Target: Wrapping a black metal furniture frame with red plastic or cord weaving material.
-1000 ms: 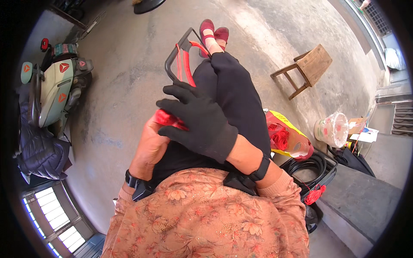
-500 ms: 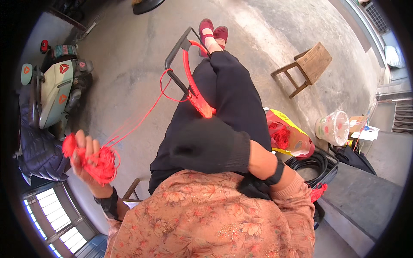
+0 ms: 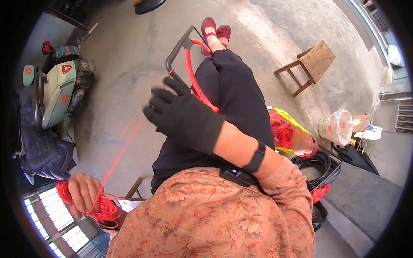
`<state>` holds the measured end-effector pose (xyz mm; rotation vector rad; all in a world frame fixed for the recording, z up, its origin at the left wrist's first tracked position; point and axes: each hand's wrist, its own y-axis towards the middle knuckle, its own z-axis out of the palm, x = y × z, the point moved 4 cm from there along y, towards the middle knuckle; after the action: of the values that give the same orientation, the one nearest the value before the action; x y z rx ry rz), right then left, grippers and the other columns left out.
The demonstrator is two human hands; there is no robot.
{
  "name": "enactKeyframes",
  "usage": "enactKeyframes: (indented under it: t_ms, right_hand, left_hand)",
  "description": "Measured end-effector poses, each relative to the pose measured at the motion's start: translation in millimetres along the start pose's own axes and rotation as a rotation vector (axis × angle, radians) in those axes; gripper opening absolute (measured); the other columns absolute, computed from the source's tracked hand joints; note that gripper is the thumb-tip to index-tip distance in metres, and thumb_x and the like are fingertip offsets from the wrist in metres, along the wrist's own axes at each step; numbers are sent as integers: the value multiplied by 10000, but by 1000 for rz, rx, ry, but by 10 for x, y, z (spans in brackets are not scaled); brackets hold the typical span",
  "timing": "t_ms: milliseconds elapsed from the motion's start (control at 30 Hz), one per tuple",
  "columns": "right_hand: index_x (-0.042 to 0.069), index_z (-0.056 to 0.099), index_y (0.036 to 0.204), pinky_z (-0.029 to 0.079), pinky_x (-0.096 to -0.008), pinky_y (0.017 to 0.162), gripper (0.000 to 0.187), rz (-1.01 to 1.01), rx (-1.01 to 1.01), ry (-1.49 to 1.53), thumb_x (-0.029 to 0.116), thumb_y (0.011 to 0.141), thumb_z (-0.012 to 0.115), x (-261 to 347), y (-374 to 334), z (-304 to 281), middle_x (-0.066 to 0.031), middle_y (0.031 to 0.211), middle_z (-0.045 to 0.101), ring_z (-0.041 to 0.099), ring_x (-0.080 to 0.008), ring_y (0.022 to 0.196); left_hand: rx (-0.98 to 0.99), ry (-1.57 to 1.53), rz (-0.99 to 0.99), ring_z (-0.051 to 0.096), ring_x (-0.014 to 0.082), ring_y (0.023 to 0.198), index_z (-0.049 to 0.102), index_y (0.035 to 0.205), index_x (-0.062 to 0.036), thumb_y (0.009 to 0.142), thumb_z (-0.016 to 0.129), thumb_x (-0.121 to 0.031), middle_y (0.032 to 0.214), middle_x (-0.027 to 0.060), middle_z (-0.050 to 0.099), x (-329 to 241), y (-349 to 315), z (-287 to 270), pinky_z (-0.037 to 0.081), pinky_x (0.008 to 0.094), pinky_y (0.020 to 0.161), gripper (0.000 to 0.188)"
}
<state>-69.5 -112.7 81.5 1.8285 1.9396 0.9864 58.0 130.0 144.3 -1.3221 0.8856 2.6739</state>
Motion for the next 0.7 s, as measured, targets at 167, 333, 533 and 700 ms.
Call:
enactKeyframes:
  t_ms: [167, 333, 533, 700]
  right_hand:
    - [70, 662, 985, 492, -389, 872, 203, 145, 324, 570, 62, 782, 657, -65, -242, -47, -101, 865, 664, 638, -278, 793]
    - [16, 658, 1010, 496, -310, 663, 175, 566, 250, 977, 77, 846, 668, -128, -590, -371, -117, 881, 669, 645, -197, 743]
    - [-31, 660, 972, 485, -261, 647, 147, 921, 149, 1318, 32, 840, 680, -35, -800, -498, -103, 832, 675, 625, -110, 746]
    - [-30, 661, 946, 490, -247, 659, 105, 924, 277, 1406, 12, 849, 658, -11, -703, -652, -85, 859, 678, 624, -103, 770]
  left_hand:
    - [-800, 228, 256, 479, 125, 495, 452, 862, -55, 811, 731, -108, 592, 40, 526, 155, -228, -163, 405, 212, 479, 288]
    - [-1240, 403, -67, 469, 83, 621, 519, 1077, -29, 816, 642, -138, 703, -7, 509, 791, -337, -867, 387, 219, 571, 308]
    - [-1091, 632, -376, 524, 43, 619, 577, 1115, -11, 767, 713, -23, 727, -39, 562, 1588, 554, -1217, 431, 207, 568, 374]
    - [-1204, 1198, -297, 494, 42, 616, 598, 1001, -22, 698, 814, -105, 699, -34, 550, 1801, 961, -1237, 445, 230, 583, 381]
